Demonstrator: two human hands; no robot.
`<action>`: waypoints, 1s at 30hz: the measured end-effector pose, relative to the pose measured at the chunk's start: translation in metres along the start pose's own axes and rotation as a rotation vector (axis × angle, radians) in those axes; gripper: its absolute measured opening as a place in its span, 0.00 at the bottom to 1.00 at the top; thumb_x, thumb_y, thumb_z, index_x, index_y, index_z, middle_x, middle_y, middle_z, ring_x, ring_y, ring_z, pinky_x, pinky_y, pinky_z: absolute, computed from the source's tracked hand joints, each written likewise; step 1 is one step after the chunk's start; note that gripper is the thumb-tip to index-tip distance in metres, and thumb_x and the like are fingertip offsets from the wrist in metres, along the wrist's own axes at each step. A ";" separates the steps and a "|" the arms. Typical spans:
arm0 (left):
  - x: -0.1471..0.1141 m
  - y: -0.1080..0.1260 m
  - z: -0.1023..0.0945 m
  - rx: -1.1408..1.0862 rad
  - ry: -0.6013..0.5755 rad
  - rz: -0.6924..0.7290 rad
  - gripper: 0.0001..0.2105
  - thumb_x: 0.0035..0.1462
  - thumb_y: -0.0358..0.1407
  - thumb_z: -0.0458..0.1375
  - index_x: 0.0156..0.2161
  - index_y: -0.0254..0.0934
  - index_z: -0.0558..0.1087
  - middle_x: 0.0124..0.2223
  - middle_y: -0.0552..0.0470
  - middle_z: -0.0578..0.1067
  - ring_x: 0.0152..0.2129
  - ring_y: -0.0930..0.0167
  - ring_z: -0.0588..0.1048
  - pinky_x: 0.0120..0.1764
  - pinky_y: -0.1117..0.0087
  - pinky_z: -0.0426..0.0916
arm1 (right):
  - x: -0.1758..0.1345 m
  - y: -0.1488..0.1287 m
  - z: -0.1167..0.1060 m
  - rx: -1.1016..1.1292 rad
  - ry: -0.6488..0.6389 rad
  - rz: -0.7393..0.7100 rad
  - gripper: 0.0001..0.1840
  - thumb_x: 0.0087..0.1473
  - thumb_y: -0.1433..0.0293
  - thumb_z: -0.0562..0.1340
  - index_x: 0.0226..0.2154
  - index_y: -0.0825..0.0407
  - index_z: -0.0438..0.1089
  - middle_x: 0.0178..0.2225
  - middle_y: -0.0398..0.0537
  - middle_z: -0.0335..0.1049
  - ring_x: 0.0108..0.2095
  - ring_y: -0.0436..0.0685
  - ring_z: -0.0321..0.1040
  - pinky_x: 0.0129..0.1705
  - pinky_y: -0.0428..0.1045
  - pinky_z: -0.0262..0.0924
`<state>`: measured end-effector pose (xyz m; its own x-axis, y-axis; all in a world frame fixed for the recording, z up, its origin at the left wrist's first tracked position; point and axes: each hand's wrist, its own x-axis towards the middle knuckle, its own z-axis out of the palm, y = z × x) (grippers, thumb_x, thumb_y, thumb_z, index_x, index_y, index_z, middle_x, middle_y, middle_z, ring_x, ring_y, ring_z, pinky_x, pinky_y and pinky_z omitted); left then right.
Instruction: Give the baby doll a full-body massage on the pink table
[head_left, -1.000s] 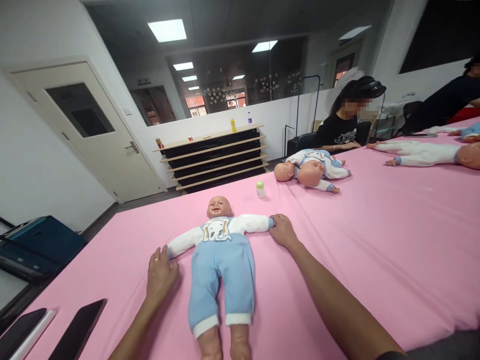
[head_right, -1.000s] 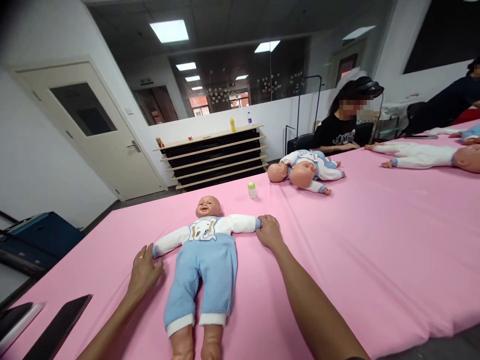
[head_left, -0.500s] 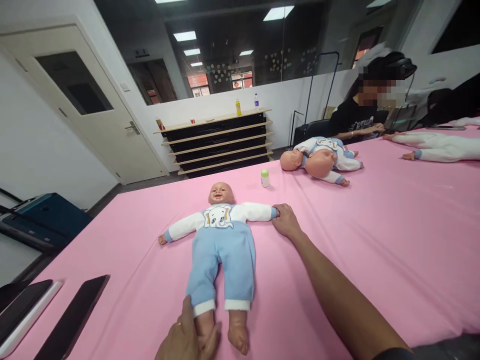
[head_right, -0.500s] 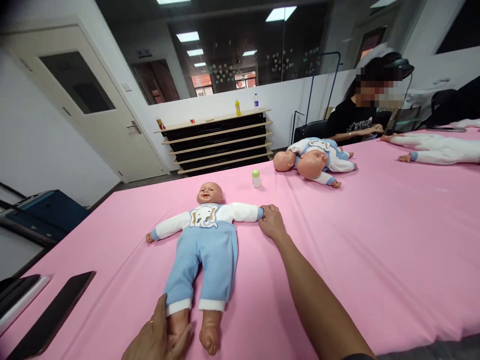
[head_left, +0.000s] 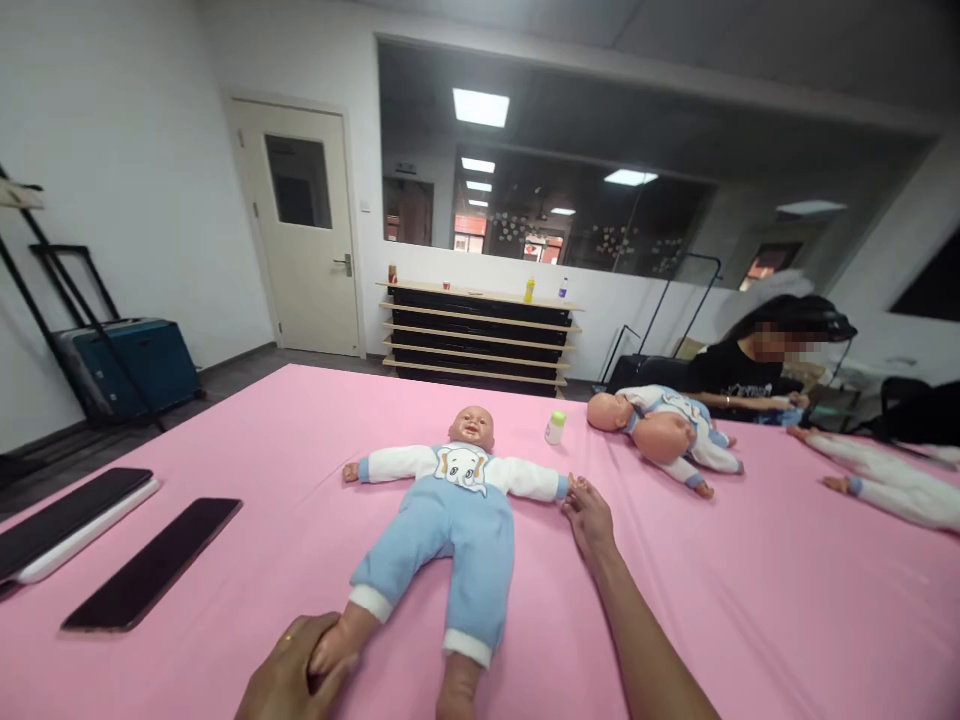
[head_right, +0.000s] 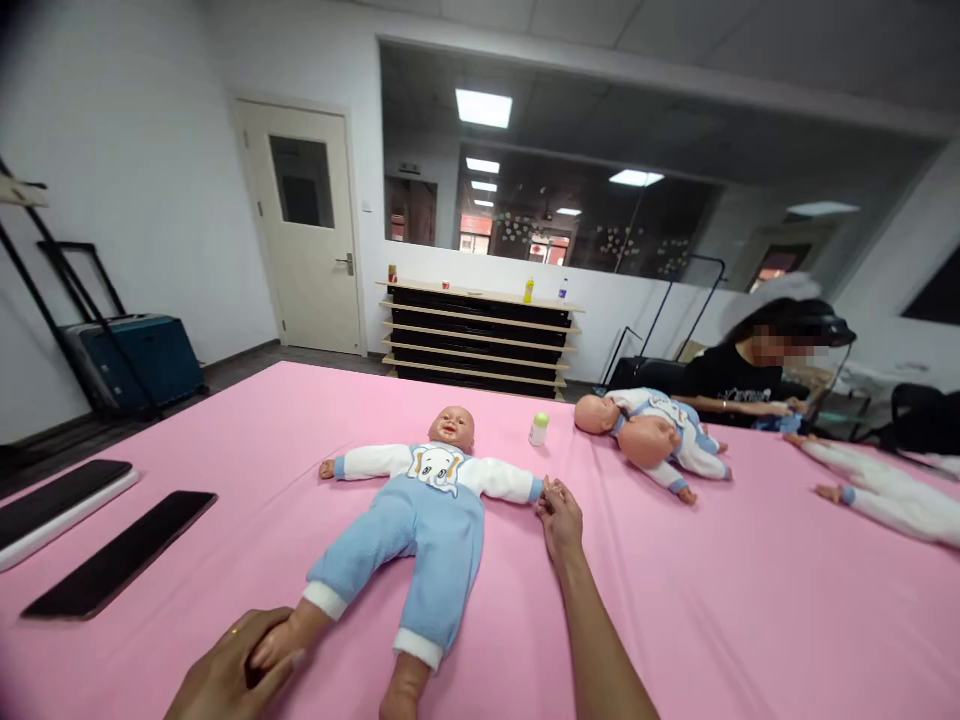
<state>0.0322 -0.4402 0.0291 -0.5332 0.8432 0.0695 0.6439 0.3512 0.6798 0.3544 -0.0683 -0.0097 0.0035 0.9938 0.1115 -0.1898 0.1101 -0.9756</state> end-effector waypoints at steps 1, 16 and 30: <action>-0.001 -0.002 -0.002 -0.045 0.048 -0.010 0.16 0.54 0.47 0.53 0.45 0.44 0.72 0.42 0.50 0.78 0.36 0.64 0.77 0.37 0.67 0.72 | -0.001 -0.001 0.002 -0.001 -0.019 -0.005 0.28 0.47 0.55 0.62 0.49 0.49 0.65 0.36 0.45 0.71 0.32 0.53 0.69 0.34 0.50 0.68; 0.043 0.051 -0.022 -0.340 0.300 0.216 0.20 0.58 0.45 0.55 0.55 0.43 0.65 0.53 0.49 0.73 0.50 0.66 0.73 0.51 0.65 0.70 | -0.028 -0.045 0.087 -0.006 -0.116 0.018 0.35 0.54 0.50 0.58 0.61 0.31 0.47 0.62 0.42 0.56 0.55 0.59 0.65 0.45 0.56 0.69; 0.095 0.120 0.032 -0.259 -0.086 0.595 0.11 0.62 0.32 0.49 0.48 0.40 0.68 0.41 0.48 0.75 0.37 0.69 0.74 0.41 0.69 0.71 | -0.026 -0.108 0.182 -1.164 -0.866 -0.384 0.22 0.45 0.48 0.65 0.20 0.50 0.72 0.21 0.43 0.69 0.24 0.52 0.62 0.29 0.45 0.51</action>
<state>0.0757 -0.3048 0.0940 -0.0737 0.8964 0.4371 0.6569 -0.2861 0.6976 0.1964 -0.1089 0.1275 -0.7744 0.6302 0.0565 0.5556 0.7200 -0.4158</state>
